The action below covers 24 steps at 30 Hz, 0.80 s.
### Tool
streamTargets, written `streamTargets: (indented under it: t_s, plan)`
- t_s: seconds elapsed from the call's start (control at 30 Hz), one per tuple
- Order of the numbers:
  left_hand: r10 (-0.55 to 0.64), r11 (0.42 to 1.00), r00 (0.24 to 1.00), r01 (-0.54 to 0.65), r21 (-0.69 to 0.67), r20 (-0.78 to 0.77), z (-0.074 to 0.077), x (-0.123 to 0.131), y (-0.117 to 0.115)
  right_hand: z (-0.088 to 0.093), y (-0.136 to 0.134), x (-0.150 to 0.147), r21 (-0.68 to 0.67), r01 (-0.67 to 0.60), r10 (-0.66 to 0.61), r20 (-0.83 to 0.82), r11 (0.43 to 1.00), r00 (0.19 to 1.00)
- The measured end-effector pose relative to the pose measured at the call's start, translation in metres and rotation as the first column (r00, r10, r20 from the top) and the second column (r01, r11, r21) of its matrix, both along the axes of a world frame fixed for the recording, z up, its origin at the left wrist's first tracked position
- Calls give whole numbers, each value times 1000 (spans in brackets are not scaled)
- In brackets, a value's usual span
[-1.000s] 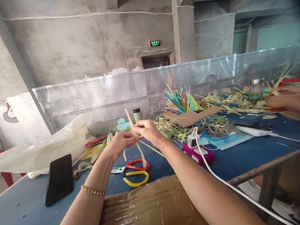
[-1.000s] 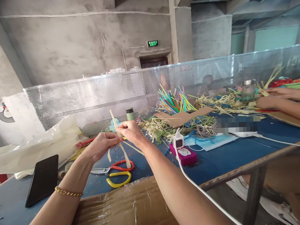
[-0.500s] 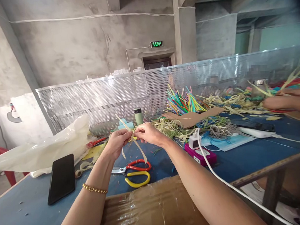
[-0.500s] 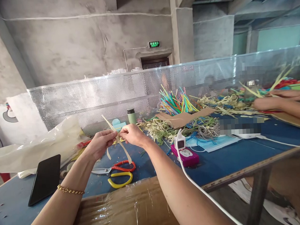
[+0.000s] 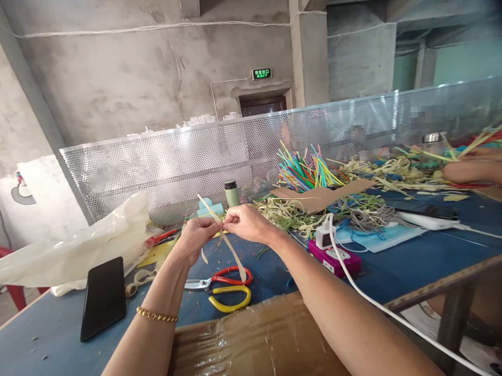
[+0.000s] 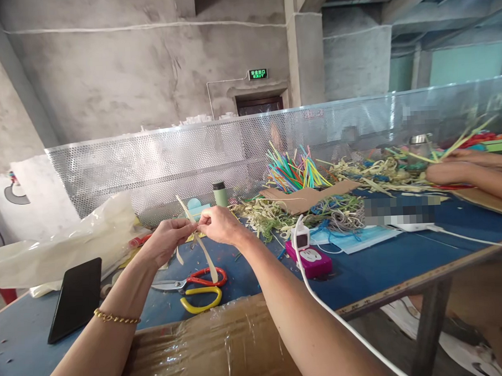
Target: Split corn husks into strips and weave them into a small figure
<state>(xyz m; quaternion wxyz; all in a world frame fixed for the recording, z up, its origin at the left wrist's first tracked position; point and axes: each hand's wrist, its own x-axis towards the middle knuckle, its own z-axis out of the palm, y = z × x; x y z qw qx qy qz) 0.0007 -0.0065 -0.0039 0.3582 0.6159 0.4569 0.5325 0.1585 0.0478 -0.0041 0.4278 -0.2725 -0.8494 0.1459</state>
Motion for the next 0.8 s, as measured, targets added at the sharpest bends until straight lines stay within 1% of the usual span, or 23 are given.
streamTargets:
  t_s: [0.13,0.2,0.27,0.3,0.37,0.4,0.43,0.47,0.57,0.63,0.7,0.8]
  plan:
    - [-36,999,999,35,41,23,3,-1,-1,-1,3,1,-32,-68,67,-39,997,997]
    - [-42,998,998,40,49,49,1,-2,2,-1,5,1,-17,-71,71,-35,997,997]
    - [-22,998,997,18,53,77,-1,-4,6,-1,5,1,69,-1,3,-36,998,999]
    - [1,998,996,-5,55,86,-3,-5,8,-1,4,1,137,69,-62,-55,988,997]
    - [57,996,993,-63,57,101,-5,-6,11,0,2,1,259,226,-201,-120,939,972]
    - [80,995,991,-87,57,112,-6,-7,12,0,1,1,285,279,-246,-145,917,958]
    - [96,993,987,-104,58,125,-7,-7,14,0,0,0,284,299,-266,-150,911,952]
    - [107,991,984,-116,60,140,-8,-7,15,-1,0,-1,260,285,-259,-131,923,957]
    - [104,990,977,-119,71,187,-9,-7,17,-7,0,-6,129,162,-159,-30,978,987]
    - [71,994,974,-87,67,214,-10,-6,17,-10,0,-9,61,103,-103,-1,993,995]
    - [24,998,969,-37,48,247,-10,-5,17,-10,-1,-10,30,96,-96,-14,995,995]
    - [-24,1000,960,20,18,279,-10,-4,15,-7,-3,-10,23,119,-118,-43,993,992]
